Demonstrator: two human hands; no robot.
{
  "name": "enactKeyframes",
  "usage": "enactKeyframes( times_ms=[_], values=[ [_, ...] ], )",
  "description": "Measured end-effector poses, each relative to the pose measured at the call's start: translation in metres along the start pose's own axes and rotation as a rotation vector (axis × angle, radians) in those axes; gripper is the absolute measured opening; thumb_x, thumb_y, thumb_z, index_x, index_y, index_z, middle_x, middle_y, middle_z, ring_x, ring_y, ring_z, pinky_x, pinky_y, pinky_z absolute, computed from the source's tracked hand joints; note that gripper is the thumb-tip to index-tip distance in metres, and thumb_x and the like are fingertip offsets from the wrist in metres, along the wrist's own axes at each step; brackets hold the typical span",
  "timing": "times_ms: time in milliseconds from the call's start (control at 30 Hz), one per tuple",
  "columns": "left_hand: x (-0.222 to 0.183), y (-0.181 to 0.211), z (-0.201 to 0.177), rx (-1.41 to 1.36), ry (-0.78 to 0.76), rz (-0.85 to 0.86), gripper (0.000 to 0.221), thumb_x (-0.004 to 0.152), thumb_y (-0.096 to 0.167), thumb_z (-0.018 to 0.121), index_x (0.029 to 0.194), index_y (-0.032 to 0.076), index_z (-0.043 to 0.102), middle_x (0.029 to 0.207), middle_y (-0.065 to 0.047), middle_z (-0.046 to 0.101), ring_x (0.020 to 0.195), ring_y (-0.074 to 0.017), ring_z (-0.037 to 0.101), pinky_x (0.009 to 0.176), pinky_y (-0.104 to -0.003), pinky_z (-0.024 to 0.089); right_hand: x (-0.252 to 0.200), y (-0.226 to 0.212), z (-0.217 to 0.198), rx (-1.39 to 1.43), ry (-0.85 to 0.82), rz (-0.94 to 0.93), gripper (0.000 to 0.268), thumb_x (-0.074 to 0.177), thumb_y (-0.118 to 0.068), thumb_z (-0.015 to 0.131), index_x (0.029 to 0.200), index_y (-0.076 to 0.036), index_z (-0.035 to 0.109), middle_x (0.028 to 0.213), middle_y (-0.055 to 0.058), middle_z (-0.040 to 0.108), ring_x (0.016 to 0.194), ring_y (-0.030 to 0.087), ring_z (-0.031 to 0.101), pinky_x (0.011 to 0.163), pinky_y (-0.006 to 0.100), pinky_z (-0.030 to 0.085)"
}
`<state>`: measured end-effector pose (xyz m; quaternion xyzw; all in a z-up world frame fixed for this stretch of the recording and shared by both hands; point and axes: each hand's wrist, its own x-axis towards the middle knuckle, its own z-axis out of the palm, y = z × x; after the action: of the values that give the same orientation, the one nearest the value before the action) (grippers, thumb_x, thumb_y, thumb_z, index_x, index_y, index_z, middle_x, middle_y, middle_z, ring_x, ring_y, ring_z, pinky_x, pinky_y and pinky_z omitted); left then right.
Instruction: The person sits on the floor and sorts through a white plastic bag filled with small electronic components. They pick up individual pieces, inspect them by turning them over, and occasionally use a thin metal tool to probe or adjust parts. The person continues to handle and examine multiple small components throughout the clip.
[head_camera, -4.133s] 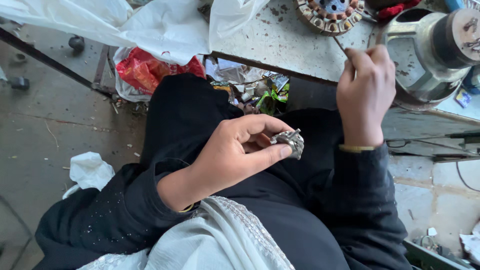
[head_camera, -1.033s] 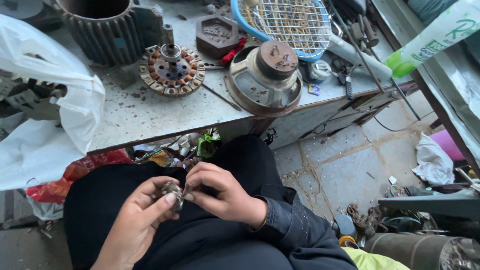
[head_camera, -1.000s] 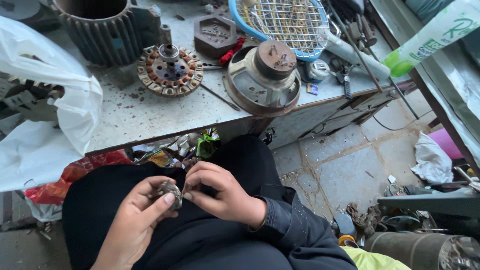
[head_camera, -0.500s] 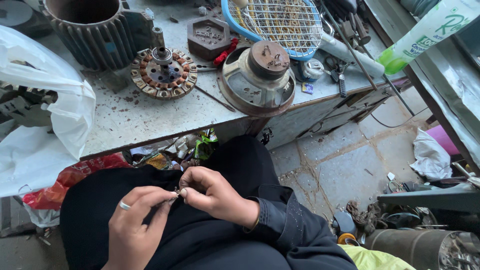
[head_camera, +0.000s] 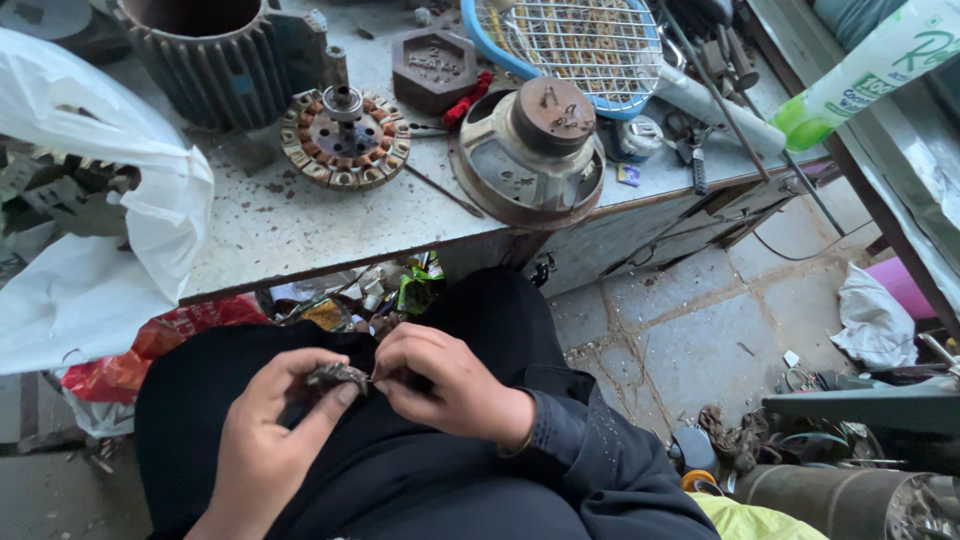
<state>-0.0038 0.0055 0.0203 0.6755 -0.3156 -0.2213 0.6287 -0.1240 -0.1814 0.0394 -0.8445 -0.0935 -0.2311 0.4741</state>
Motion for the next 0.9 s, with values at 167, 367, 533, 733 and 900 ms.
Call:
enactKeyframes(
  times_ms=[167, 367, 533, 733, 900],
  values=[
    [0.006, -0.023, 0.0, -0.673, -0.19, -0.345, 0.036, 0.09, 0.006, 0.069, 0.125, -0.001, 0.063, 0.102, -0.007, 0.07, 0.093, -0.014, 0.066, 0.083, -0.029, 0.054, 0.005, -0.012, -0.015, -0.012, -0.102, -0.051, 0.021, 0.093, 0.004, 0.071, 0.109, -0.003, 0.06, 0.106, 0.011, 0.064, 0.095, 0.025, 0.065, 0.084, 0.034, 0.054],
    [0.002, -0.038, 0.011, -1.012, -0.303, -0.494, 0.035, 0.093, 0.01, 0.07, 0.126, 0.006, 0.06, 0.108, -0.004, 0.065, 0.095, -0.0139, 0.066, 0.082, -0.031, 0.056, -0.007, 0.006, -0.004, 0.461, -0.055, 0.193, 0.012, 0.1, 0.004, 0.064, 0.11, 0.0, 0.061, 0.114, 0.009, 0.058, 0.097, 0.017, 0.061, 0.084, 0.031, 0.054],
    [0.002, -0.034, 0.015, -1.087, -0.291, -0.502, 0.035, 0.095, 0.008, 0.07, 0.129, 0.007, 0.059, 0.109, -0.003, 0.067, 0.095, -0.0144, 0.068, 0.081, -0.029, 0.056, -0.013, 0.018, 0.006, 0.778, 0.015, 0.326, 0.005, 0.102, 0.0, 0.063, 0.107, 0.0, 0.063, 0.113, 0.01, 0.056, 0.091, 0.015, 0.061, 0.077, 0.029, 0.055],
    [0.006, -0.025, 0.016, -1.038, -0.248, -0.512, 0.033, 0.096, 0.008, 0.07, 0.127, 0.008, 0.062, 0.106, -0.001, 0.069, 0.093, -0.0121, 0.069, 0.079, -0.027, 0.056, -0.005, 0.01, 0.003, 0.825, 0.065, 0.306, 0.004, 0.104, 0.001, 0.06, 0.108, 0.001, 0.06, 0.111, 0.01, 0.054, 0.089, 0.017, 0.063, 0.076, 0.03, 0.056],
    [0.01, -0.025, 0.009, -1.024, -0.171, -0.556, 0.023, 0.095, 0.011, 0.069, 0.118, 0.01, 0.065, 0.099, 0.0, 0.072, 0.089, -0.0105, 0.069, 0.077, -0.028, 0.058, 0.005, 0.016, -0.037, 0.599, 0.377, 0.18, 0.006, 0.108, 0.0, 0.055, 0.113, -0.002, 0.056, 0.108, 0.013, 0.058, 0.087, 0.019, 0.066, 0.077, 0.032, 0.06]
  ],
)
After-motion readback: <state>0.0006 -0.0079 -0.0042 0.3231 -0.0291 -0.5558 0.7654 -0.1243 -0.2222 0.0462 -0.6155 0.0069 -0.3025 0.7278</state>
